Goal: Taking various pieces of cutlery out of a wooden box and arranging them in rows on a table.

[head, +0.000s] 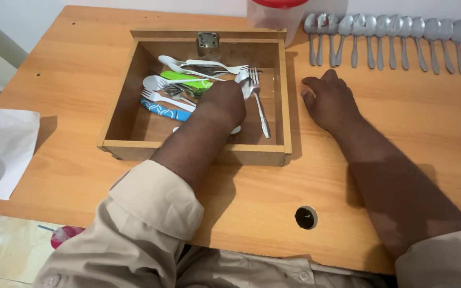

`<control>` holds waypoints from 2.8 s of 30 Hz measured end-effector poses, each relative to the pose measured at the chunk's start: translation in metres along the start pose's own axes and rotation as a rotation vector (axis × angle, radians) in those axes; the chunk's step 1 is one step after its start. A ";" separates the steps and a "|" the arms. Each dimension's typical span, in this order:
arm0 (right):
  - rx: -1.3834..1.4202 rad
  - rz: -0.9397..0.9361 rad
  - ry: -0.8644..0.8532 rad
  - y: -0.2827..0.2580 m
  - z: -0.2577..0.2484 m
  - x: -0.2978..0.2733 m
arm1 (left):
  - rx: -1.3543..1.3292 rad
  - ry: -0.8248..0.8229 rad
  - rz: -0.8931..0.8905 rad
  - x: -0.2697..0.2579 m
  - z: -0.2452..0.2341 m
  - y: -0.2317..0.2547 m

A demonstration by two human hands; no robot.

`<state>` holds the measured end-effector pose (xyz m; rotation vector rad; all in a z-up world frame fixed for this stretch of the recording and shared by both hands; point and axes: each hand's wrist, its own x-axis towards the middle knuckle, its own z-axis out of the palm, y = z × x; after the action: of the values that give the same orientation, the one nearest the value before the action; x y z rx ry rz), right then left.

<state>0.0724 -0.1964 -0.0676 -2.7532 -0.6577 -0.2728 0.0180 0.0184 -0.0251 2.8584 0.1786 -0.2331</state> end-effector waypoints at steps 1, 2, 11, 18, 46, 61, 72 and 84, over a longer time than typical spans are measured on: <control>-0.001 0.002 0.000 -0.001 -0.001 -0.001 | 0.000 -0.001 0.002 -0.001 -0.001 -0.001; 0.028 0.007 0.018 0.000 -0.001 -0.002 | -0.041 0.010 -0.019 -0.001 -0.001 -0.001; 0.502 -0.051 0.369 -0.022 -0.032 -0.009 | -0.333 0.346 0.218 -0.045 -0.032 0.006; 0.950 -0.229 -0.069 -0.069 -0.076 -0.034 | -1.013 0.429 0.554 -0.060 -0.035 0.013; 1.269 0.502 -0.230 0.028 -0.023 0.007 | -0.241 0.136 0.218 -0.067 -0.037 -0.039; 1.089 0.468 -0.251 0.019 -0.020 0.008 | -0.187 0.013 0.118 -0.064 -0.035 -0.039; 0.205 0.063 -0.199 -0.007 -0.039 -0.001 | -0.213 0.014 0.125 -0.070 -0.043 -0.034; 0.031 -0.100 0.129 0.010 0.024 0.044 | -0.174 0.013 0.123 -0.064 -0.036 -0.036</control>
<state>0.1180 -0.1789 -0.0820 -2.6512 -0.7599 -0.4540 -0.0453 0.0561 0.0108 2.6869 0.0242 -0.1652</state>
